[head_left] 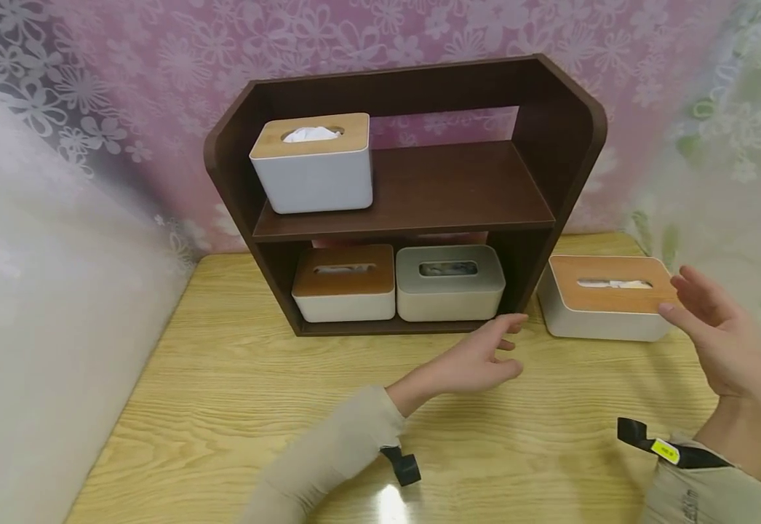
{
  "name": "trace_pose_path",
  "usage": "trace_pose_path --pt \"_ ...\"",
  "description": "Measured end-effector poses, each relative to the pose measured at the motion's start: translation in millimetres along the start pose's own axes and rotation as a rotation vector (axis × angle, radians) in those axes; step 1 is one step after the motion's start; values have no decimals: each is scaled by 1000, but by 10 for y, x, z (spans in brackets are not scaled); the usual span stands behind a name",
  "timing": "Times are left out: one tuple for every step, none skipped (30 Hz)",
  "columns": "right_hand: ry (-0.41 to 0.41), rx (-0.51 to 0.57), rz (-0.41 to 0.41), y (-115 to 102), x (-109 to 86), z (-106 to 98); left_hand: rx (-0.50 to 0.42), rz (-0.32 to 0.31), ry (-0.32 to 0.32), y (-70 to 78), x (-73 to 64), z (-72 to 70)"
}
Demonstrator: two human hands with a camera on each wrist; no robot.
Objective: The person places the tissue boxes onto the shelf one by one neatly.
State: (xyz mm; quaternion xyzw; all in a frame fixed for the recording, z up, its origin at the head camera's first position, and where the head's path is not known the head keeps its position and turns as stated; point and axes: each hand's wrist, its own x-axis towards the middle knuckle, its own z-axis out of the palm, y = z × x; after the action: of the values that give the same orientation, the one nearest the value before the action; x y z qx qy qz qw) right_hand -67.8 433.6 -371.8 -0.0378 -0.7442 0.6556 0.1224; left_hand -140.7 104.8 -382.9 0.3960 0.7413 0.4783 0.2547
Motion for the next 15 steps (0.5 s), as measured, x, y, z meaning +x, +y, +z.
trace_pose_path --pt "23 -59 28 34 1 -24 14 -4 -7 1 59 40" --pt "41 -119 51 76 5 -45 29 -10 -12 1 116 78" --pt "50 -145 68 123 13 -67 45 -16 -12 1 172 113" --pt "56 -164 81 169 22 -87 61 -25 -7 3 226 144" --pt "61 -182 94 220 30 -106 81 -36 3 2 283 175" --pt "64 -206 107 268 37 -126 92 -48 15 -5 341 206" --pt "72 -214 121 313 41 -144 101 -66 30 -12 397 233" --pt "83 -212 136 354 45 -156 94 -85 44 -24 451 261" --pt "88 -205 151 391 48 -168 86 -104 61 -38 503 285" --pt "95 -219 169 421 49 -178 77 -130 77 -52 552 309" --pt "99 -216 185 451 48 -187 66 -151 93 -71 600 331" --pt "100 -220 206 475 47 -193 51 -172 111 -85 643 349" --pt "101 -214 224 500 47 -197 37 -192 128 -94 680 363" --pt "95 -194 239 526 45 -201 24 -207 142 -106 714 375" --pt "82 -170 251 555 45 -207 18 -219 158 -117 745 387"
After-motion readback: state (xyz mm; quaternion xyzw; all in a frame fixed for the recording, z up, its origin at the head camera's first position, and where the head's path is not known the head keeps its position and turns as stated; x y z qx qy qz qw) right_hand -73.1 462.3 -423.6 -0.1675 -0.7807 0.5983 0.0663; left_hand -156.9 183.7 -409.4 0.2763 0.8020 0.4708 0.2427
